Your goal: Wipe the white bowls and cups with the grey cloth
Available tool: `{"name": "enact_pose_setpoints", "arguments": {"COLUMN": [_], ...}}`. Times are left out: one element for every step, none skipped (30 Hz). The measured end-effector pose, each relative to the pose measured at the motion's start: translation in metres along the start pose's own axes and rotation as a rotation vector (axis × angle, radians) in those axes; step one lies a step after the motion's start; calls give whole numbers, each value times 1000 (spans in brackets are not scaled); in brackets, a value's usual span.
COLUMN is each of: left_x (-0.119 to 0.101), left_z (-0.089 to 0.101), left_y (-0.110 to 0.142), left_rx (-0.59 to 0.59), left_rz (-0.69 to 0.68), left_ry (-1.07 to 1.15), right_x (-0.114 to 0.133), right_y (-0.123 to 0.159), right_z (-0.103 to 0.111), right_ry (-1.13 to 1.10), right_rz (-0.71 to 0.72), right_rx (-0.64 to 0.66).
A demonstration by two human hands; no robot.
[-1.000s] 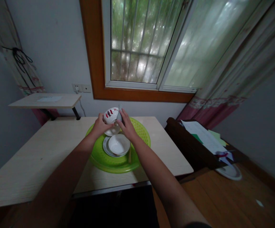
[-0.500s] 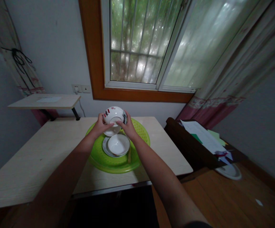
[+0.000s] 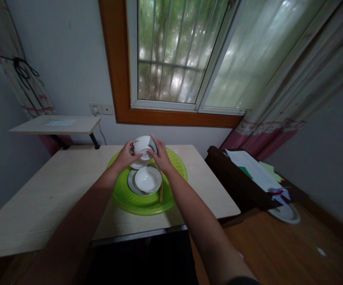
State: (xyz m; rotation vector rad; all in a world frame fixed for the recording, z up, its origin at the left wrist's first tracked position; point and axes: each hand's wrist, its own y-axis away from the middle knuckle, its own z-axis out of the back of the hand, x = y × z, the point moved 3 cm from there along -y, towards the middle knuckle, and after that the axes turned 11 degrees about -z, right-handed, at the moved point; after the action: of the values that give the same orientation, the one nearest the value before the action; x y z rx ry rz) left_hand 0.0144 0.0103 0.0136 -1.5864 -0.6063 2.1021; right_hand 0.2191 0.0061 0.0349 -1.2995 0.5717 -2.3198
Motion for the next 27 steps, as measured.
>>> {"name": "enact_pose_setpoints", "arguments": {"left_x": [1,2,3,4,5,5,6,5,5,5,4,3,2,1,1,0,0,-1,-1,-1,-2,-2,-2,-2,-3,-3,-4], "left_z": [0,0,0,0,0,0,1,1,1,1,1,1,1,1,1,0,0,0,0,-1,-1,-1,-1,0,0,0,1], "left_y": [0,0,0,0,0,0,0,0,0,0,0,0,0,1,1,1,1,1,1,0,0,0,0,0,0,0,0], "left_rx": [4,4,4,2,1,0,-3,-7,-10,-11,-9,-6,-2,1,2,3,3,1,-2,-8,-15,-23,-29,-33,-36,-36,-36], "left_rz": [-12,-26,-39,-50,-59,-64,-68,-70,-70,-70,-68,-67,-67,-67,-67,-68,-69,-69,-70,-72,-74,-75,-74,-72,-69,-64,-58], "left_ry": [-14,-27,-41,-55,-69,-81,-92,-100,-108,-118,-128,-139,-151,-164,-178,-191,-201,-205,-204,-199,-194,-192,-195,-201,-207,-214,-221], "right_x": [0,-1,-1,-1,0,0,1,2,2,3,3,4,4,5,6,7,9,11,14,16,19,21,23,25,27,29,31], "right_y": [0,0,0,0,0,0,1,1,1,1,1,1,2,2,3,4,4,5,6,7,7,8,9,9,10,11,11], "right_z": [0,0,1,1,1,2,2,3,3,4,4,4,4,3,3,2,2,1,1,1,0,0,-1,-1,-2,-3,-3], "right_ry": [9,17,26,32,38,41,43,48,56,64,74,85,98,112,130,152,178,205,231,253,268,276,278,278,279,283,291], "right_rz": [-1,-1,2,7,14,22,32,41,49,56,63,69,75,80,86,93,101,110,120,131,142,153,165,180,197,218,239], "right_rx": [10,21,32,42,50,53,55,56,56,57,61,65,71,78,82,82,80,74,68,63,62,66,73,82,93,103,114]}}
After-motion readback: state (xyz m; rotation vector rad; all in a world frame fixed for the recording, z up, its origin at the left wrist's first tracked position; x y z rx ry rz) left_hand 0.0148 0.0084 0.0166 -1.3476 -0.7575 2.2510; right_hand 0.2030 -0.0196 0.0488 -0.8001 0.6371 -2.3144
